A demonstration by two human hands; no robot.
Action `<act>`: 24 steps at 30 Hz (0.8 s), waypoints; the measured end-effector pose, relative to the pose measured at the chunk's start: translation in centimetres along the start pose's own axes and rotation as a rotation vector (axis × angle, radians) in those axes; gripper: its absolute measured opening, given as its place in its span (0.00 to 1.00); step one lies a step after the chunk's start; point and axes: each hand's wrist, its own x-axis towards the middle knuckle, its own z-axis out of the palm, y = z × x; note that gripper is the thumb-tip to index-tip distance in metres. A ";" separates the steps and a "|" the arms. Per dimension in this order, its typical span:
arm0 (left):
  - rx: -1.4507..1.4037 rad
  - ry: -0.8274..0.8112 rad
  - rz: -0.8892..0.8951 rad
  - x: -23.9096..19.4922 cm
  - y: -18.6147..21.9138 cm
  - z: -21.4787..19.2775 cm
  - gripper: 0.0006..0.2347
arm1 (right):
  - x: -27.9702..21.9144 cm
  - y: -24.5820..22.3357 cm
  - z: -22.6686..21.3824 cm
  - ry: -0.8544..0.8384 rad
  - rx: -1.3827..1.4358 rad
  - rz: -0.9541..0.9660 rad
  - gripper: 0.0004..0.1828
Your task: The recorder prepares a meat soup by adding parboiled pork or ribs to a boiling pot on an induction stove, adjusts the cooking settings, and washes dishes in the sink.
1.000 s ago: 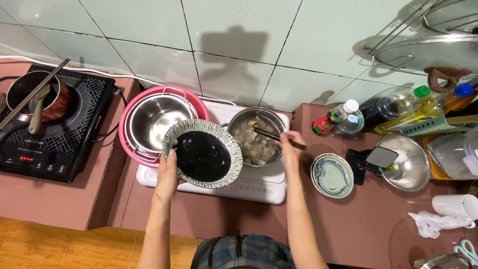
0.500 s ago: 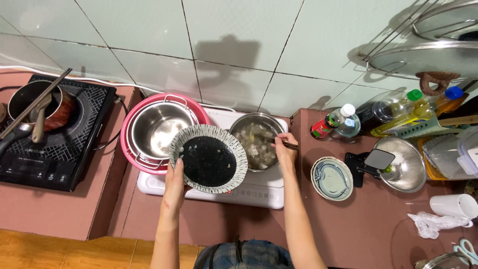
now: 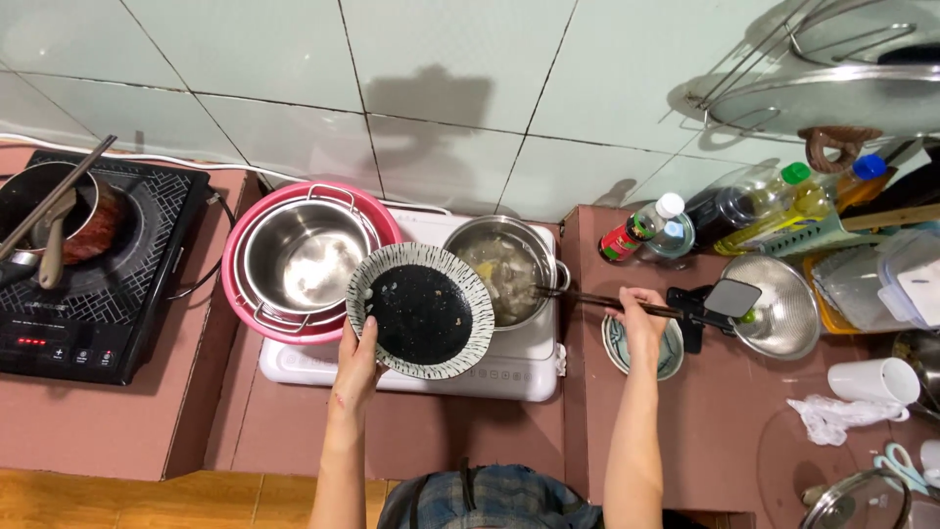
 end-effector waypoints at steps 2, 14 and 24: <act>0.014 0.005 -0.006 0.3 -1.1 0.1 0.21 | 0.6 0.6 -1.7 0.106 0.002 -0.007 0.08; 0.376 -0.364 0.151 -0.4 -7.7 12.5 0.19 | -9.6 -0.8 -16.0 -0.055 0.409 0.179 0.06; 0.267 -0.710 -0.243 -9.1 -22.0 29.2 0.21 | -23.6 -5.4 -32.6 0.331 0.186 -0.037 0.04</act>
